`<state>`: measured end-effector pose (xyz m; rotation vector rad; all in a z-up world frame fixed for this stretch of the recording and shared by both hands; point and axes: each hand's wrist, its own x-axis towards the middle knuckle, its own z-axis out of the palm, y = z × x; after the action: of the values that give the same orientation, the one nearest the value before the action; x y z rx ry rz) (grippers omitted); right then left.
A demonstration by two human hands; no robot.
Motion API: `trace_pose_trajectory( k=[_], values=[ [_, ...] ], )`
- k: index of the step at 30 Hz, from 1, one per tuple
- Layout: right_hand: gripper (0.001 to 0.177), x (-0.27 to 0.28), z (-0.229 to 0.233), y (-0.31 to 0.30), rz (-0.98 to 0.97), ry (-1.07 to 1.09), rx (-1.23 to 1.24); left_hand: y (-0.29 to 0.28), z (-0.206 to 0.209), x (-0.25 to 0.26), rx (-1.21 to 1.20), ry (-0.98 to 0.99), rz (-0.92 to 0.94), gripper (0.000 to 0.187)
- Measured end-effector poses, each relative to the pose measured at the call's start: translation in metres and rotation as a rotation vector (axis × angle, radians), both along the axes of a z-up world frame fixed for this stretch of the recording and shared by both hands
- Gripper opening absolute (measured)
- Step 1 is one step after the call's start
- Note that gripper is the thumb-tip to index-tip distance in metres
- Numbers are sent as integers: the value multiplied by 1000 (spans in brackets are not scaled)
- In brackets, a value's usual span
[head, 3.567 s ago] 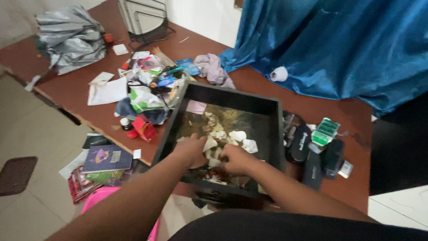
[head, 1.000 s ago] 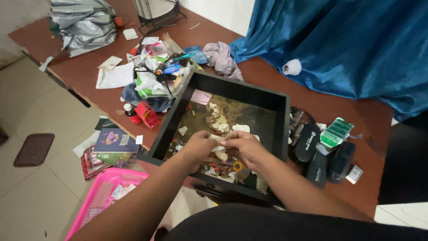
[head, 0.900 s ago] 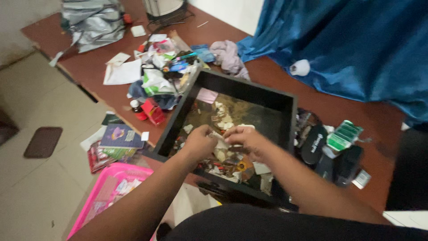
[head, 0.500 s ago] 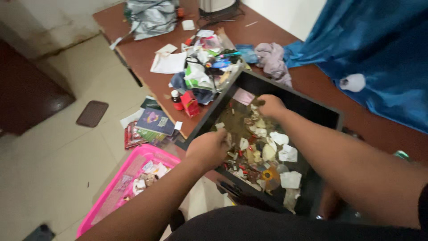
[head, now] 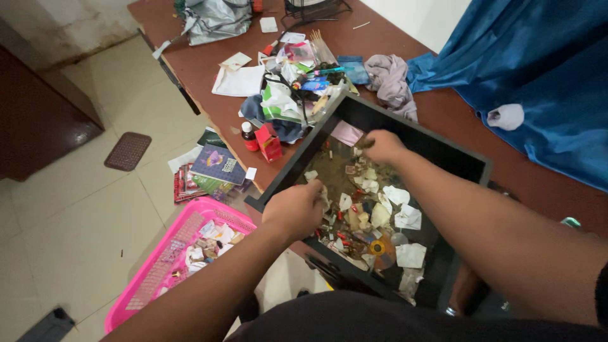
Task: The person sorts small items from a drawer into a pink basket, handling pieces of paper, plastic, and miscellaneous debris one at a time. The person then wipes the inside of the drawer with a cloth.
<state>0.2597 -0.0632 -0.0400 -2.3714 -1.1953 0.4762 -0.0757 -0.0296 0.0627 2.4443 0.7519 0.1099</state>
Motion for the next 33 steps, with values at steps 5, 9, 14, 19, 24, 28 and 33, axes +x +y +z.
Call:
trace_pose_trajectory(
  k=[5, 9, 14, 19, 24, 28, 33],
  values=[
    [34, 2, -16, 8, 199, -99, 47, 0, 0, 0, 25, -8, -13, 23],
    [32, 9, -29, 23, 156, -143, 47, -1, -1, 1, 11, 21, 7, 23],
    [41, 26, -44, 45, 56, -216, -426, -1, -1, 0, 19, -14, -12, 21],
    [34, 34, -60, 46, 201, -184, -493, -1, 1, 1, 27, -16, -9, 22],
    [26, 33, -29, 20, 173, 86, -460, -2, 6, 0, 7, 35, -8, 22],
    [25, 21, 7, -11, 124, 585, -269, -1, 6, -1, 6, 4, -15, 22],
    [36, 5, 43, -39, 17, 301, -448, 1, 4, 0, 18, 8, -28, 22]
  ],
)
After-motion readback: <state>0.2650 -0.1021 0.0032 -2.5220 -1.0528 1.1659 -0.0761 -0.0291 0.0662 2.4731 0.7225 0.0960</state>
